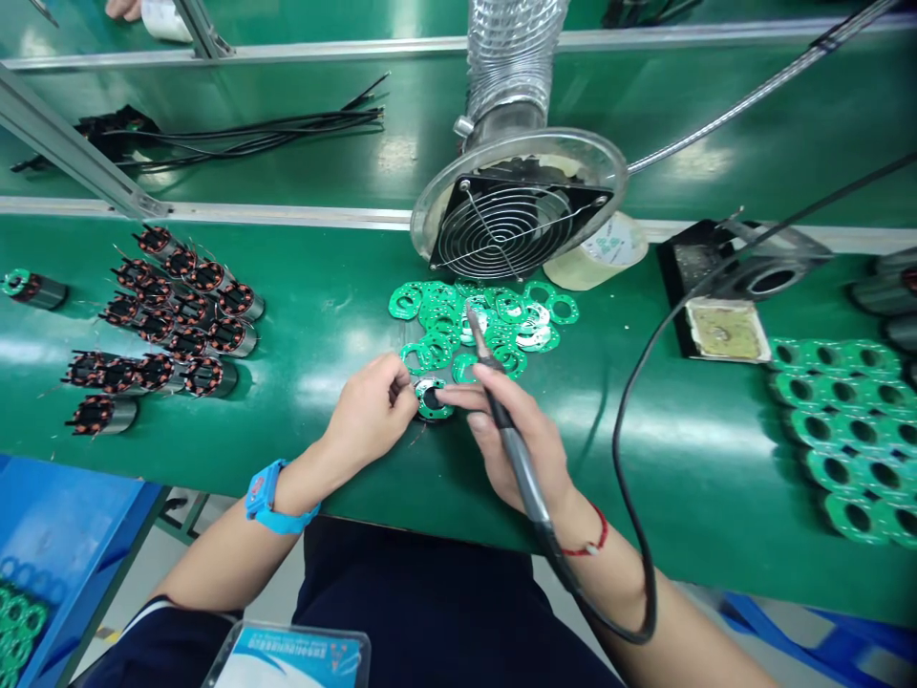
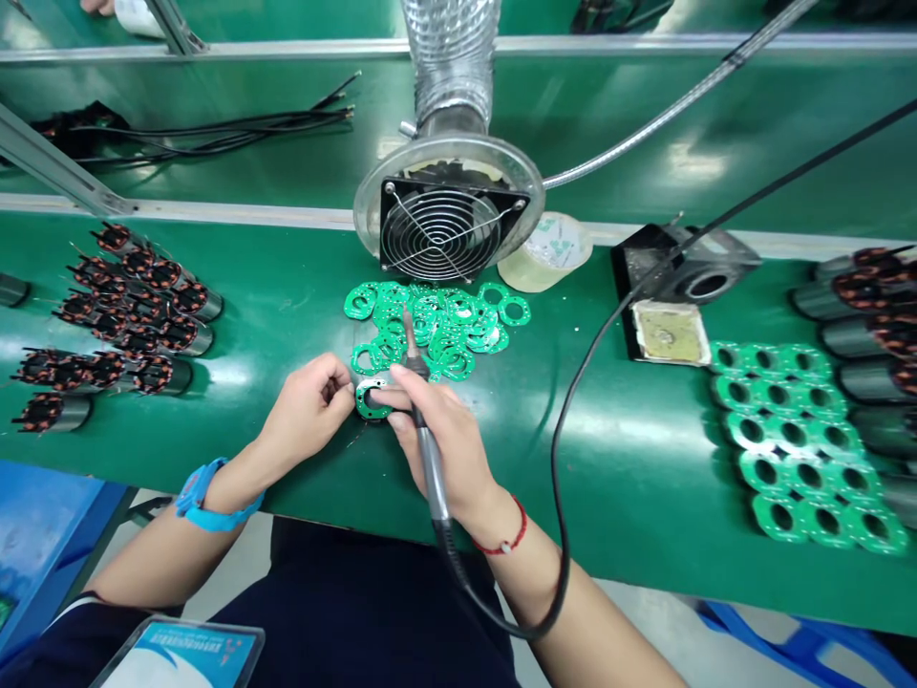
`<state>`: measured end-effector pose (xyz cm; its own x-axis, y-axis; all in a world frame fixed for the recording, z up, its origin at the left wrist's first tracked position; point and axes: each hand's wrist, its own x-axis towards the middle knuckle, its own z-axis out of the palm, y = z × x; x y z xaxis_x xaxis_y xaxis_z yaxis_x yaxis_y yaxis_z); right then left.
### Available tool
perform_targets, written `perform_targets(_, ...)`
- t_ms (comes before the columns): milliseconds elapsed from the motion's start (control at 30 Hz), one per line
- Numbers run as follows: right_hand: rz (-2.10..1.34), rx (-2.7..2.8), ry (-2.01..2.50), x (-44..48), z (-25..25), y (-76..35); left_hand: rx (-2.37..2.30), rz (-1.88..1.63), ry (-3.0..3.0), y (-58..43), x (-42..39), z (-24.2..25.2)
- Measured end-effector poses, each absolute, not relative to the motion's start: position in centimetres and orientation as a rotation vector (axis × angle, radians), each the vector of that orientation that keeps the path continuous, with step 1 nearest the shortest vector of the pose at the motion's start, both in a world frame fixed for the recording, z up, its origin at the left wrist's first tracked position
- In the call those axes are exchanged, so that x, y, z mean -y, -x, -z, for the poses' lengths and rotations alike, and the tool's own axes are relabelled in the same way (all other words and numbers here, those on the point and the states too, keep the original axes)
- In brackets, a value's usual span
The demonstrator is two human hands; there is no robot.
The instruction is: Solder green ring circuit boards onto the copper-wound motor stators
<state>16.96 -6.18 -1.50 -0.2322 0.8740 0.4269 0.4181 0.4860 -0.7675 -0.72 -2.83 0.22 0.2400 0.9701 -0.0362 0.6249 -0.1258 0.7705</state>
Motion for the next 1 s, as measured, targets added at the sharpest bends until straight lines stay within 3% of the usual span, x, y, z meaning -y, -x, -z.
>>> perform_targets(167, -0.610, 2.183, 1.102, 5.4, 1.2, -16.2, -1.458, -0.653, -1.843, 0.7, 2.9, -0.1)
perform_targets(367, -0.561, 2.098, 1.259, 5.2, 1.7, -16.8, -1.298, -0.509, -1.712, 2.3, 2.8, 0.0)
perform_targets(500, -0.529, 2.002, 1.299, 5.0, 2.0, -17.5, -1.131, -0.365, -1.929, 3.1, 2.6, -0.1)
perform_targets(700, -0.496, 2.049, 1.211, 5.2, 2.2, -17.1, -1.179, -0.611, -1.692, 2.1, 2.4, -0.1)
perform_targets(1000, -0.297, 2.209, 1.034, 5.7, 1.7, -16.5, -1.151, -0.647, -1.438, 1.9, 2.6, 0.4)
